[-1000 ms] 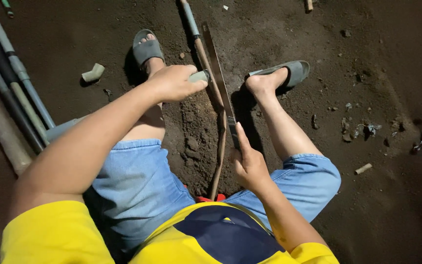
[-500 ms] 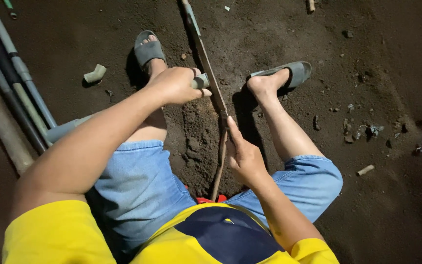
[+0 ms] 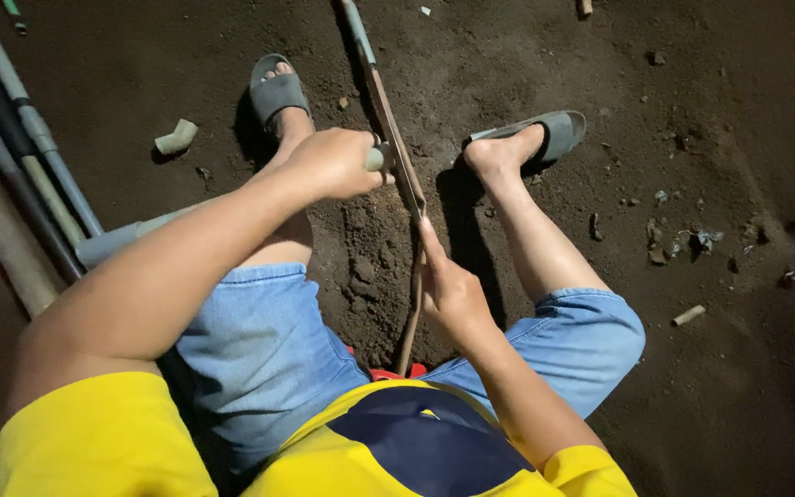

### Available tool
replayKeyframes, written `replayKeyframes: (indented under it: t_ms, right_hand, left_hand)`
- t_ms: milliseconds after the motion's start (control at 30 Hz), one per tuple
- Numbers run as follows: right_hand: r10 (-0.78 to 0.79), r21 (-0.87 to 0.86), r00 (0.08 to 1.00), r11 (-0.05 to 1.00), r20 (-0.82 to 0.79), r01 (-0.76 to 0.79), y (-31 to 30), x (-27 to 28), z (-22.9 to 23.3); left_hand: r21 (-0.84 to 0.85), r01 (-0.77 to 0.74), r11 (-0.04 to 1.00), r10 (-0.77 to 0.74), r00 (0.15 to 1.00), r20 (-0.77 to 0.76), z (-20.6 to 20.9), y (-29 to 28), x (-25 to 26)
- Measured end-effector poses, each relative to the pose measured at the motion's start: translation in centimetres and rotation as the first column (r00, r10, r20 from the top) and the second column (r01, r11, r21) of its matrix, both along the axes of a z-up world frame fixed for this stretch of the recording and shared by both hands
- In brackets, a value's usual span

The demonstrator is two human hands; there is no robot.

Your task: Cutting a PVC pipe using a handheld hacksaw blade while sitting on the ground.

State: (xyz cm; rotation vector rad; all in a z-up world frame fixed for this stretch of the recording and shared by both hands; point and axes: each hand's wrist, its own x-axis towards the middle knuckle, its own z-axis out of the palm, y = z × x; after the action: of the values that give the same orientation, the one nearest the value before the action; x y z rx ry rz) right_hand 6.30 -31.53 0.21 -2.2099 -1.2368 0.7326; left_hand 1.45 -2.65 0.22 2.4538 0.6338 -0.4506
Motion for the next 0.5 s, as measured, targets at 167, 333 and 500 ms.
replayKeyframes:
  t_ms: [167, 333, 500]
  right_hand:
    - [0.023, -0.061, 0.999, 0.998, 0.036, -0.02, 0.8, 0.1, 0.4]
    - [0.013, -0.092, 0.996, 0.995, -0.087, -0.022, 0.5, -0.3, 0.3]
    - [0.044, -0.227, 0.999, 0.973, -0.03, -0.05, 2.3, 0.5, 1.3]
  left_hand:
    - [0.018, 0.005, 1.0, -0.005, 1.0, 0.026, -0.6, 0.9, -0.2]
    - [-0.035, 0.027, 0.999, -0.029, 0.998, -0.063, -0.7, 1.4, -0.4]
    - [0.021, 0.08, 0.997, -0.079, 0.996, -0.039, -1.3, 0.1, 0.3]
